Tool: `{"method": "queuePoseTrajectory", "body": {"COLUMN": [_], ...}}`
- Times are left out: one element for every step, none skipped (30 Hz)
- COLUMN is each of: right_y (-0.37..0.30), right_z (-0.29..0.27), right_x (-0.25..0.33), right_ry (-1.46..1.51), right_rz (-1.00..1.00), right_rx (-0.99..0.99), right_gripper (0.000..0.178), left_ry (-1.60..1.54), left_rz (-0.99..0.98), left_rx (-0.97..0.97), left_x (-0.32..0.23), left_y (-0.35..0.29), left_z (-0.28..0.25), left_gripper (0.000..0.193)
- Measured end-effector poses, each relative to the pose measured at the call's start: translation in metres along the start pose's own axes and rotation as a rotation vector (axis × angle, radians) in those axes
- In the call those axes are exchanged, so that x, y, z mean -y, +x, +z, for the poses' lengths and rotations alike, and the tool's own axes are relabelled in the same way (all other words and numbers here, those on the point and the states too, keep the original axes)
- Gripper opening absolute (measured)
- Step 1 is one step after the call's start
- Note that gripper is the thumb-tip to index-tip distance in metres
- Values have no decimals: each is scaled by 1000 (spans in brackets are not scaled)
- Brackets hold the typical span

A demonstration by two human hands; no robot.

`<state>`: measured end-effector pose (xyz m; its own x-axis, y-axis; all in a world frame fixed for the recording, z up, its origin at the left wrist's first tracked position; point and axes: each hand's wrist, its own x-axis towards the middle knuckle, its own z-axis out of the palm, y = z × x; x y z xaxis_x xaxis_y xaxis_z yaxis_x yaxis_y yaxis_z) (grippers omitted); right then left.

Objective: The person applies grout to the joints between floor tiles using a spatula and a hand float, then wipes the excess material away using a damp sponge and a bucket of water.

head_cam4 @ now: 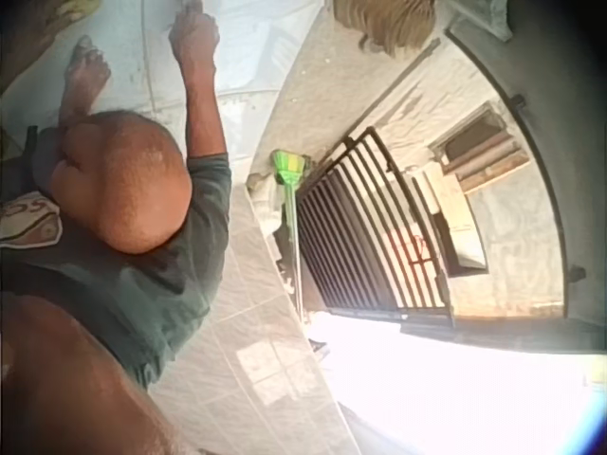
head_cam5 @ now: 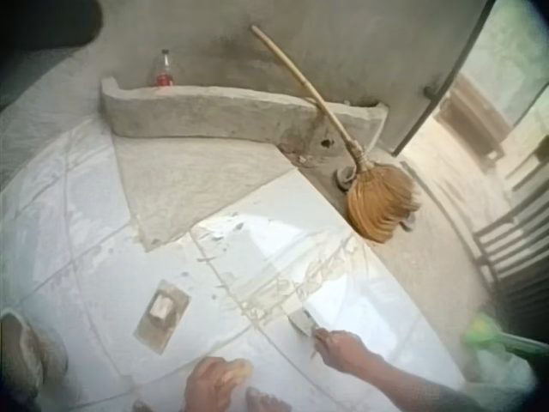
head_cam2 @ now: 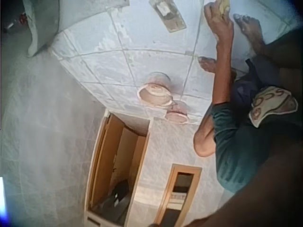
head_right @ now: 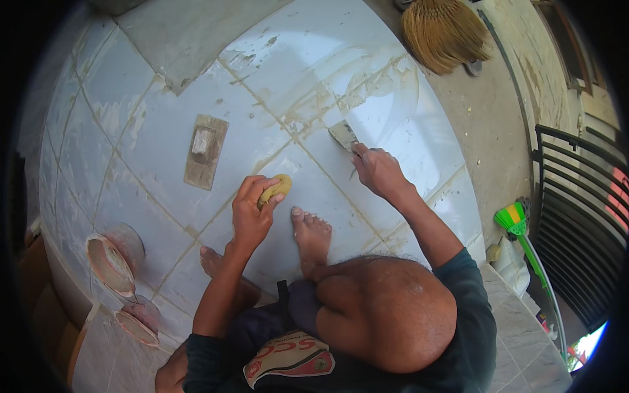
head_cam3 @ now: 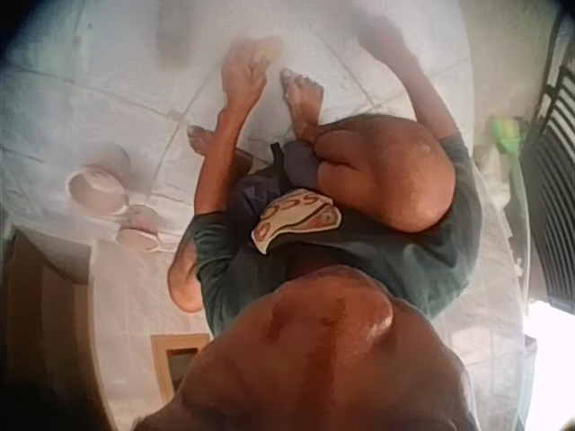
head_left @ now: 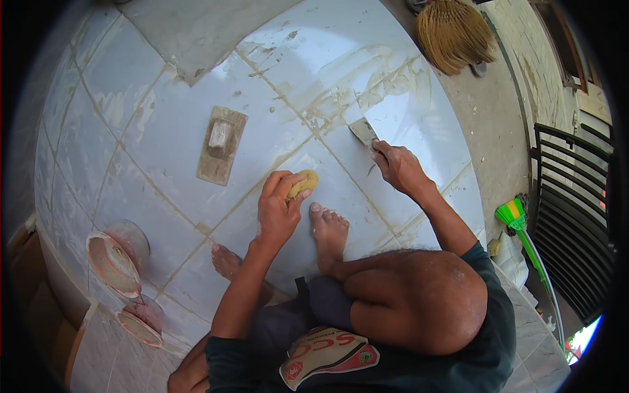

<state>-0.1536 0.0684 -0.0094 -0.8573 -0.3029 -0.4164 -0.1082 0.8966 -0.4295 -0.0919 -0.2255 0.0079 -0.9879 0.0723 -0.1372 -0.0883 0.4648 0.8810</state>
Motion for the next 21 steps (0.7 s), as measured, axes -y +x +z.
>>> {"method": "queuePoseTrajectory", "body": {"right_y": [3,19,36,50,56,59,45,24,6,-5,-5,0,11,27,45,57,52,48,44,35,28], "right_z": [-15,-27,-29,-25,-8,12,20,30,27,20,6,-10,-22,-37,-50,-50,-43,-39,-44,-49,-56], "right_x": [10,25,27,28,28,26,38,41,44,41,34,25,11,-2,-14,-31,-42,-51,-54,-54,-57], "right_ry": [50,114,148,187,175,170,154,79,41,4,-4,-12,-7,57,42,32,35,45,46,-35,-116], "right_rz": [7,25,-17,-62,-102,-147,-130,-101,-86,-70,-58,-52,-40,-32,12,83,96,107,106,111,116], "right_rx": [2,-49,-123,-193,-192,-190,-74,48,72,94,89,81,-26,-93,-86,-148,-130,-115,-130,-117,-102], "right_gripper": [29,27,26,25,24,23,23,25,25,25,25,25,26,28,30,30,29,29,29,29,29], "left_ry": [7,15,4,-14,-25,-19,-6,8,13,23,32,41,34,22,17,18,24,30,50,71,73], "left_rz": [-2,-4,-7,-32,-48,-50,-49,-47,-28,-36,-44,-24,-52,-85,-78,-82,-90,-84,-68,-52,-40], "left_rx": [-9,-17,-4,21,37,41,45,51,55,51,49,48,37,30,41,52,59,65,58,49,45], "left_x": [1,2,1,3,3,2,2,3,2,0,0,-2,-2,-1,1,3,5,4,1,-1,-4], "left_y": [-3,-5,-5,-3,1,-1,-3,-5,-6,-10,-12,-13,-14,-14,-13,-12,-10,-12,-14,-14,-14], "left_z": [-1,-2,2,6,7,9,6,3,-1,-5,-8,-14,-17,-18,-16,-13,-13,-16,-17,-19,-22], "left_gripper": [27,27,27,27,27,27,27,27,27,27,27,27,27,26,26,26,27,27,27,27,27]}}
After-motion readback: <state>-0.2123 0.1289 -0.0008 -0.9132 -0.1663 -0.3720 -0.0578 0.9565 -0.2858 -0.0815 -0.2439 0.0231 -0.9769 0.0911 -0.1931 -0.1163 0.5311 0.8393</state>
